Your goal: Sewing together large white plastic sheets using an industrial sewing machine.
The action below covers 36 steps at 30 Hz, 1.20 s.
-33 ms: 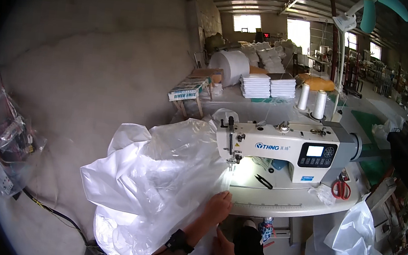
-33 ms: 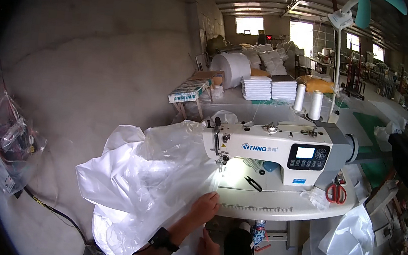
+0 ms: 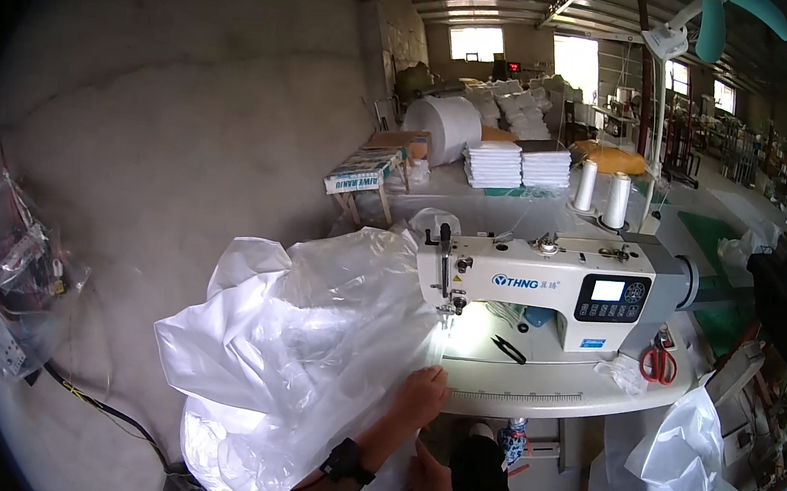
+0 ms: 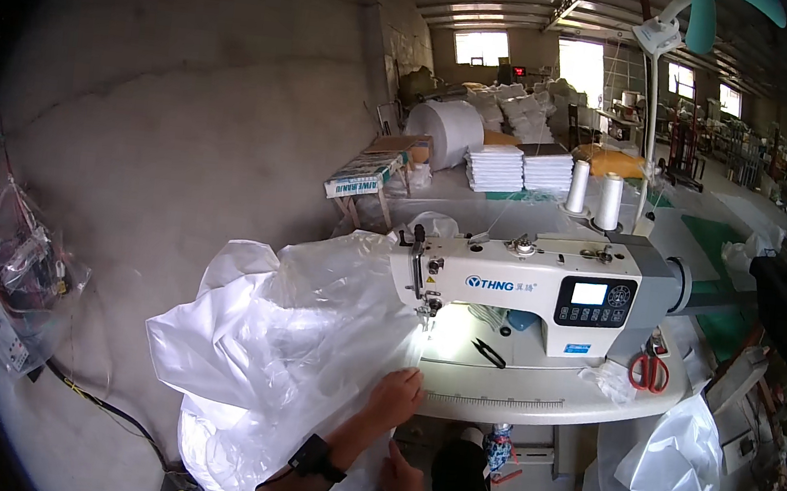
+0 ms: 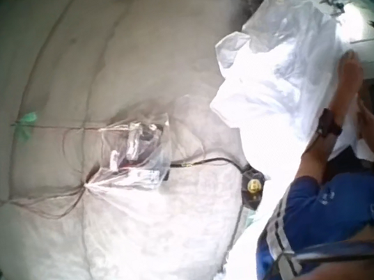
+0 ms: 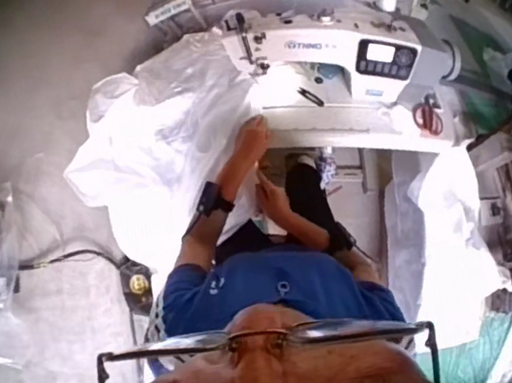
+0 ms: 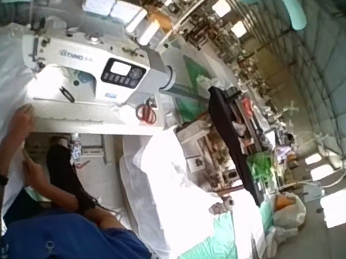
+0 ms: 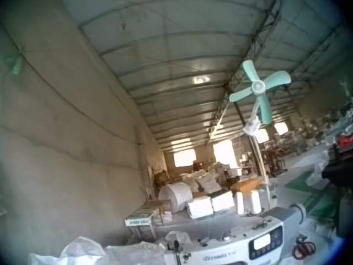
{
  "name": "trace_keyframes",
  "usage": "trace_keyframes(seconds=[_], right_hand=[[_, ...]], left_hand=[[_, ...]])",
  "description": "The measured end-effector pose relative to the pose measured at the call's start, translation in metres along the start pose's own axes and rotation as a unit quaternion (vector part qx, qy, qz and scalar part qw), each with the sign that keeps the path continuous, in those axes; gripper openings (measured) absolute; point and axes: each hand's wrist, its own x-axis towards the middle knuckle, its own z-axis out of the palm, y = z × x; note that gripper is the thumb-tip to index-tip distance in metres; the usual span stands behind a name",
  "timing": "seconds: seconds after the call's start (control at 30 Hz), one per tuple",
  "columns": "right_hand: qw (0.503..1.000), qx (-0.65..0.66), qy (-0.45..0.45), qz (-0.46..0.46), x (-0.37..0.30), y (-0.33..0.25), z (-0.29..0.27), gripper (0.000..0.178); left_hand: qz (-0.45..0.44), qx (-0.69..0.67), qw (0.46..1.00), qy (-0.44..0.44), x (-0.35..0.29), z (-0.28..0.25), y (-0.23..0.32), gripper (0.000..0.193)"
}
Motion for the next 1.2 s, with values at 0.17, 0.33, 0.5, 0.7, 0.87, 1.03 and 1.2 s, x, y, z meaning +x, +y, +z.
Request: trace_keyframes(seconds=[0.17,0.33,0.5,0.7,0.87,1.03,1.2], right_hand=[[0.995,0.064,-0.032,0.069,0.018,-0.042,-0.015,0.046],[0.992,0.11,-0.013,0.066,0.039,-0.041,-0.023,0.047],[0.985,-0.144,0.054,-0.084,0.066,-0.031,-0.056,0.04],[0.824,-0.501,0.243,-0.105,0.153,-0.031,-0.137,0.032],[0.793,-0.578,0.183,-0.055,0.199,-0.001,-0.172,0.022],[0.733,-0.641,0.148,-0.176,0.213,0.013,-0.176,0.015],[0.831,-0.533,0.118,-0.107,0.2,-0.013,-0.144,0.016]], left_hand=[[-0.023,-0.011,1.0,0.008,0.016,0.011,-0.022,0.039],[-0.032,-0.002,0.999,0.0,0.031,0.006,-0.019,0.039],[-0.051,0.042,0.997,-0.034,0.034,0.001,-0.013,0.04],[-0.052,0.129,0.99,-0.024,0.023,0.022,-0.025,0.04],[-0.053,0.05,0.997,0.026,0.04,0.01,-0.034,0.035],[-0.028,-0.049,0.997,0.055,0.074,0.026,-0.093,0.031],[0.01,-0.057,0.993,0.104,0.085,0.02,-0.123,0.028]])
